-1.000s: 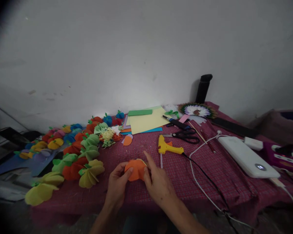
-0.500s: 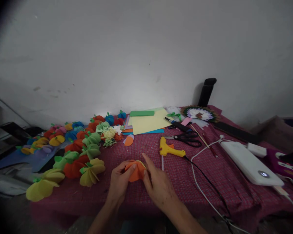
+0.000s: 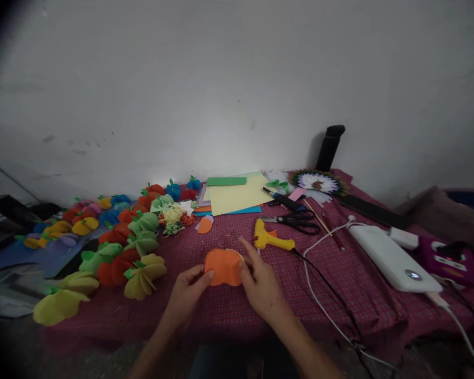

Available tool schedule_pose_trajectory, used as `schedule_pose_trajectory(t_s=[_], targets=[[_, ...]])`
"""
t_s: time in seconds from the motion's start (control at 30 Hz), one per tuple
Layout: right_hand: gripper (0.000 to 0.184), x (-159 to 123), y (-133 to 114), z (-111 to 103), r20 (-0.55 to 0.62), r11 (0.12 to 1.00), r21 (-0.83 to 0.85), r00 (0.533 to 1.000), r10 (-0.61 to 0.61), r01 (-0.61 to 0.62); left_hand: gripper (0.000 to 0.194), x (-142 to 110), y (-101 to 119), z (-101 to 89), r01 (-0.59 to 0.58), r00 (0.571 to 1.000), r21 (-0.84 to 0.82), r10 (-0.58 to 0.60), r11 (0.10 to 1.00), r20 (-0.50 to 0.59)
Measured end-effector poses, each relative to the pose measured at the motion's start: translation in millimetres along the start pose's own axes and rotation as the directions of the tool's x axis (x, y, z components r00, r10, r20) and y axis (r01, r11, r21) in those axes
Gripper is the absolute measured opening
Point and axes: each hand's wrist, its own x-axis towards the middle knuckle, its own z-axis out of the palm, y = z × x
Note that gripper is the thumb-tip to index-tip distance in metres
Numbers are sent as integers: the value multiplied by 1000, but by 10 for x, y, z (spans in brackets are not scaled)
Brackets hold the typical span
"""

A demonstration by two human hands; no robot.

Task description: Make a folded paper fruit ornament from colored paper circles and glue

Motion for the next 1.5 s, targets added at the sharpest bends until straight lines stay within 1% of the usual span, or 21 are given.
schedule_pose_trajectory(t_s=[0.1, 0.2, 0.3, 0.47, 0.63, 0.77, 0.9, 1.1, 1.2, 1.33, 1.4, 1.43, 1.5], targets=[[47, 14, 23, 0, -14, 999, 44, 1000, 23, -23, 29, -47, -48, -21, -26, 999, 141, 32, 990, -37], [48, 18, 31, 2, -8, 995, 95, 999, 39, -38, 35, -76, -66, -32, -23, 997, 164, 35, 986, -69], [49, 12, 26, -2, 2, 992, 116, 998, 56, -56, 36, -87, -58, -30, -2, 996, 101, 11, 995, -88], [48, -3, 17, -4, -1, 989, 139, 999, 55, -54, 30, -63, -60, -12, 2, 994, -15, -4, 1000, -108], [49, -5, 43, 9, -12, 981, 188, 998, 60, -57, 24, -48, -63, 2, 26, 992, -45, -32, 999, -125], [50, 1, 64, 15, -27, 979, 194, 997, 73, -67, 20, -79, -4, 31, 55, 994, -75, -62, 996, -87], [49, 2, 65, 14, -37, 977, 195, 994, 101, -92, 19, -96, 23, 69, 46, 997, -117, -53, 992, -53], [50, -15, 48, 9, 18, 947, 296, 992, 124, -124, 23, -104, -21, 100, 58, 997, -187, -66, 981, -40], [49, -14, 16, 2, 18, 938, 320, 990, 137, -135, 23, -115, -5, 99, 25, 999, -213, -32, 977, -33], [49, -10, -22, -13, 11, 946, 293, 990, 140, -137, 24, -121, 7, 81, -3, 998, -176, -8, 984, -58], [50, -17, -18, -18, 29, 945, 300, 992, 126, -129, 23, -120, -14, 67, -42, 995, -117, 30, 992, -99], [51, -24, -9, -19, 42, 942, 312, 992, 118, -125, 21, -120, -27, 60, -77, 989, -75, 67, 994, -129], [50, -40, 22, -13, 59, 935, 332, 992, 115, -128, 17, -129, -46, 54, -165, 965, 16, 165, 986, -202]])
